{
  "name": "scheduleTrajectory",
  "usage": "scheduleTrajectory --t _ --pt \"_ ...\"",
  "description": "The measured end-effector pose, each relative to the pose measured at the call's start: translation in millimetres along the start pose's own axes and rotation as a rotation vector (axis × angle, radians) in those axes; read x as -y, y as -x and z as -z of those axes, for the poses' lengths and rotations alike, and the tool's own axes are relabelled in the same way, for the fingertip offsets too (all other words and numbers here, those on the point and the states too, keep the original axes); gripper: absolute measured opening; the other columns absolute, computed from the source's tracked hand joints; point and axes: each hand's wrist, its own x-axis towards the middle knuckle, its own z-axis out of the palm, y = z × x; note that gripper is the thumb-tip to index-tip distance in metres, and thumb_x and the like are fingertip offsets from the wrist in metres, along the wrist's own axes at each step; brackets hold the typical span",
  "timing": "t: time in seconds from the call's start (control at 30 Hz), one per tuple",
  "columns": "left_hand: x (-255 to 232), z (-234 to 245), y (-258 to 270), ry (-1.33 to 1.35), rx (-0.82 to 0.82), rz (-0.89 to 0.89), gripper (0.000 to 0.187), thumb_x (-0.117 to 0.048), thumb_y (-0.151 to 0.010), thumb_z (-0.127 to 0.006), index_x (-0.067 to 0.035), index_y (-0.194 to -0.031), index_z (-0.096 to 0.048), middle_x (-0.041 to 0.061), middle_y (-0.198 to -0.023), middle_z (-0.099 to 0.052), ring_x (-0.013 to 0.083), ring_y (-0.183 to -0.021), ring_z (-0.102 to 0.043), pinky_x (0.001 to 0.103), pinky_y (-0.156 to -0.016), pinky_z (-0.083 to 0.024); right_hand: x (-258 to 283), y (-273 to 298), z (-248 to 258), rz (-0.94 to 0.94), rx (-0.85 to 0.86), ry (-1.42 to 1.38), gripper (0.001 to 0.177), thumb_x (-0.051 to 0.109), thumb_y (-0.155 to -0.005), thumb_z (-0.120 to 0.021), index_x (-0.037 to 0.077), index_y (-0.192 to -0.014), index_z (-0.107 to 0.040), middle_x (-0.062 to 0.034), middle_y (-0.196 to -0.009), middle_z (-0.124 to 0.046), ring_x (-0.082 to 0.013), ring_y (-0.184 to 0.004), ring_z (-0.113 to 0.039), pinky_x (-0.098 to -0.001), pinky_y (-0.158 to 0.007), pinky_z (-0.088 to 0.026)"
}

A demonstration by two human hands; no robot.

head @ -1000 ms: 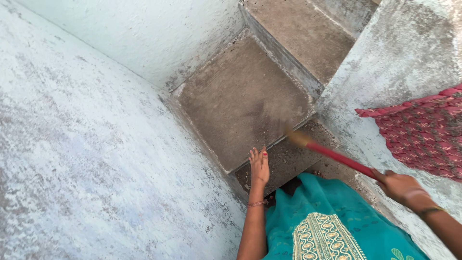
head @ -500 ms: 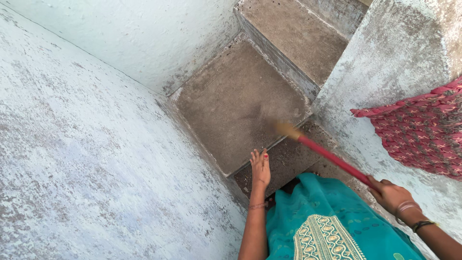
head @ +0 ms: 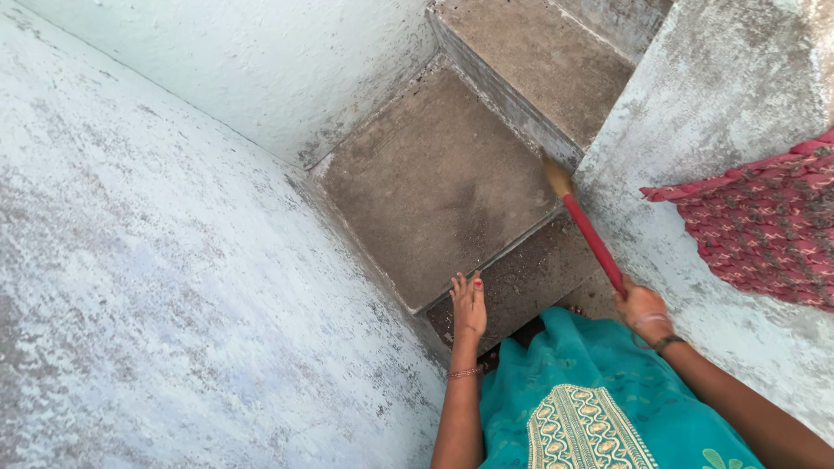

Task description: The person sweeps debris from concrete stairs using a small handheld brush by hand, moving down the steps while clearing each surface.

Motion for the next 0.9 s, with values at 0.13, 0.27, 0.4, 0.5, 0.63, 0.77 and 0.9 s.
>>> scheduleTrajectory --t 0.13,0.27,0.4,0.5,0.63,0.77,0.9 --pt "4 5 4 0.03 -0.016 0.025 0.091 -0.075 -0.095 -0.013 -0.014 -0.155 -0.043 0.019 -0.169 -0.015 0.0348 -0.159 -0.002 0.048 -0.127 -0.002 -5 4 4 0.224 0.08 0.171 0.053 0.034 -0.094 -0.057 0.014 -0.143 -0.053 -0.0216 -0.104 -0.074 -0.0394 -0.099 -0.073 -0.0502 -0.091 -0.057" --pt "16 1 3 0.009 -0.002 0.03 0.089 -0.074 -0.096 -0.012 -0.015 -0.156 -0.043 0.019 -0.169 -0.015 0.0359 -0.158 -0.002 0.049 -0.127 -0.002 -43 37 25 0.373 0.357 0.396 0.062 0.041 -0.095 -0.054 0.032 -0.154 -0.037 -0.0134 -0.111 -0.071 -0.0325 -0.103 -0.071 -0.0451 -0.093 -0.057" --pt "30 5 1 -0.027 -0.023 0.016 0.087 -0.072 -0.098 -0.012 -0.015 -0.155 -0.045 0.02 -0.169 -0.017 0.0362 -0.159 -0.003 0.049 -0.127 -0.004 -63 34 58 0.517 0.319 0.547 0.06 0.038 -0.097 -0.047 0.036 -0.156 -0.034 -0.008 -0.115 -0.066 -0.0295 -0.097 -0.074 -0.0425 -0.088 -0.06" --pt "34 10 5 -0.004 -0.067 0.048 0.085 -0.071 -0.098 -0.014 -0.015 -0.155 -0.045 0.021 -0.169 -0.017 0.0363 -0.159 -0.004 0.049 -0.127 -0.004 -54 1 73 0.491 0.17 0.597 0.053 0.035 -0.101 -0.044 0.031 -0.153 -0.039 -0.0114 -0.115 -0.065 -0.0317 -0.095 -0.074 -0.0439 -0.083 -0.062" --pt "34 13 5 0.006 -0.128 0.062 0.083 -0.069 -0.099 -0.015 -0.015 -0.154 -0.045 0.022 -0.168 -0.018 0.0382 -0.158 -0.005 0.05 -0.126 -0.005 -6 -95 91 0.425 -0.063 0.415 0.062 0.038 -0.095 -0.05 0.021 -0.154 -0.041 -0.0226 -0.113 -0.064 -0.0428 -0.094 -0.07 -0.0511 -0.08 -0.059" --pt "34 10 20 -0.006 -0.174 0.105 0.08 -0.067 -0.101 -0.018 -0.013 -0.153 -0.049 0.025 -0.167 -0.021 0.04 -0.158 -0.008 0.051 -0.127 -0.005 44 -174 86 0.232 0.083 0.345 0.055 0.024 -0.103 -0.043 0.011 -0.157 -0.039 -0.0274 -0.103 -0.07 -0.0441 -0.094 -0.074 -0.054 -0.082 -0.061" --pt "26 5 31 0.006 -0.226 0.12 0.079 -0.066 -0.103 -0.019 -0.012 -0.152 -0.05 0.026 -0.166 -0.023 0.0413 -0.158 -0.009 0.051 -0.127 -0.006 33 -141 65 0.528 0.05 0.369 0.051 0.029 -0.107 -0.044 0.002 -0.15 -0.045 -0.0291 -0.1 -0.069 -0.0454 -0.091 -0.071 -0.0527 -0.085 -0.058"
